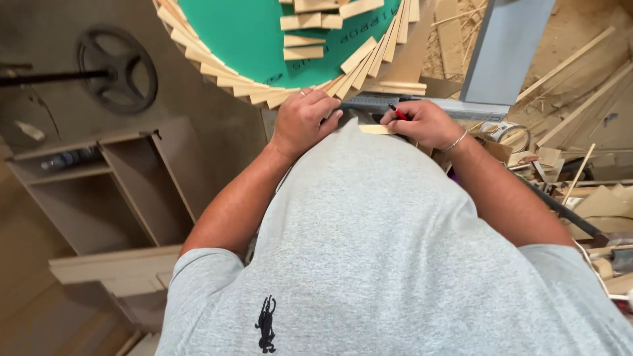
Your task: Arrange and mark small wooden slats on a circular base to create a decorative pattern
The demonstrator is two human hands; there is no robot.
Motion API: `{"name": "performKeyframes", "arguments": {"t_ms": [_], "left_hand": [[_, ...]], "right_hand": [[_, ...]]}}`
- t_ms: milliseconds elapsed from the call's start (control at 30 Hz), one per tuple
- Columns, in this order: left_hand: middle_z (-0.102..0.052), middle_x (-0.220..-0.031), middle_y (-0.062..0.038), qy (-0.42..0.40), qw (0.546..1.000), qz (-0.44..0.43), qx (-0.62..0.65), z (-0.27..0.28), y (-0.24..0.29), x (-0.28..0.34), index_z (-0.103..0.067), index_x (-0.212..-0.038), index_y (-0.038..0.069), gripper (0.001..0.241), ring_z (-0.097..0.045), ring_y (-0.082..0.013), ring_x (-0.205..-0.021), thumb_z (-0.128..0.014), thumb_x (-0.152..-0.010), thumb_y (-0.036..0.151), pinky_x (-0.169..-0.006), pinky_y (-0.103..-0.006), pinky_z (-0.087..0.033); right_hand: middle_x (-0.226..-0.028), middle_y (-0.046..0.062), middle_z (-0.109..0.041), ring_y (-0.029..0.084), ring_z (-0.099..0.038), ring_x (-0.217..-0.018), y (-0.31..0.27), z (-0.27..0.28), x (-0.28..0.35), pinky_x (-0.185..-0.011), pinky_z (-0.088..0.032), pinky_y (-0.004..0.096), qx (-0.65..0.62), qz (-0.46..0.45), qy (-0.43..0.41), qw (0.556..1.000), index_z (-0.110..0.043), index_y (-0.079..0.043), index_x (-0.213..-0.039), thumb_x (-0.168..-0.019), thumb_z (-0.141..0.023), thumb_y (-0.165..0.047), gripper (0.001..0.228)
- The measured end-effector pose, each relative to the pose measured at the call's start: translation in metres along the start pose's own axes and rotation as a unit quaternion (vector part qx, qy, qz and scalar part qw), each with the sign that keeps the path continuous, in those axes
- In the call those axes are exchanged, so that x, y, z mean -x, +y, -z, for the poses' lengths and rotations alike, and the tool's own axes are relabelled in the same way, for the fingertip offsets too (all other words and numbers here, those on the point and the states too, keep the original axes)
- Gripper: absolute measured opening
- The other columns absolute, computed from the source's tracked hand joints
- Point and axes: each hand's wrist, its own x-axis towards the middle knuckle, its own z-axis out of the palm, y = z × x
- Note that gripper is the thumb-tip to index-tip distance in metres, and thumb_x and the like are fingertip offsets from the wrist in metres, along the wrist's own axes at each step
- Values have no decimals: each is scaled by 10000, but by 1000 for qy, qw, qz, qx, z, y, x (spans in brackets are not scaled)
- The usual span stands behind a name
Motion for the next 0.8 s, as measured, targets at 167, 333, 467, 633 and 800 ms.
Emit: {"name": "performKeyframes", "arguments": {"t_ms": [167,333,467,633,800], "left_hand": [[-656,-852,22,11,999,33,-29,-5,13,14,-726,-981,241,138,-676,-191,-776,-673,-950,364,-688,-310,-544],[-656,-856,21,10,997,58,-41,-12,18,15,-725,-988,238,128,-675,-191,-779,-691,-922,342,-691,-322,-541],[-656,-835,6,11,997,72,-36,-16,37,24,-733,-995,245,159,-680,-213,-749,-675,-947,385,-673,-349,-543],[-648,-962,20,16,997,39,-59,-16,36,6,-699,-1146,244,267,-666,-198,-824,-647,-967,435,-702,-335,-541],[-630,-989,1,37,995,-64,-69,-31,33,-7,-696,-1098,207,248,-638,-218,-854,-691,-915,374,-718,-351,-527]], "right_hand": [[-837,48,-718,157,-614,-796,-48,5,15,-753,-535,339,23,-8,-105,994,-787,-112,-1065,-895,-732,-133,180],[-792,-22,-755,91,-645,-689,-21,25,-7,-612,-557,272,24,-49,-223,973,-805,-156,-1010,-921,-728,-167,118],[-837,-7,-684,103,-618,-725,-24,22,-1,-594,-534,259,-17,-36,-231,972,-739,-81,-1079,-895,-707,-81,187],[-828,39,-686,81,-564,-624,-17,33,-22,-471,-433,194,-49,1,-138,989,-712,-46,-1128,-882,-766,-60,252],[-707,105,-617,81,-459,-448,16,21,-42,-326,-347,209,-189,-58,-105,975,-671,-59,-1050,-906,-695,-73,146]]}}
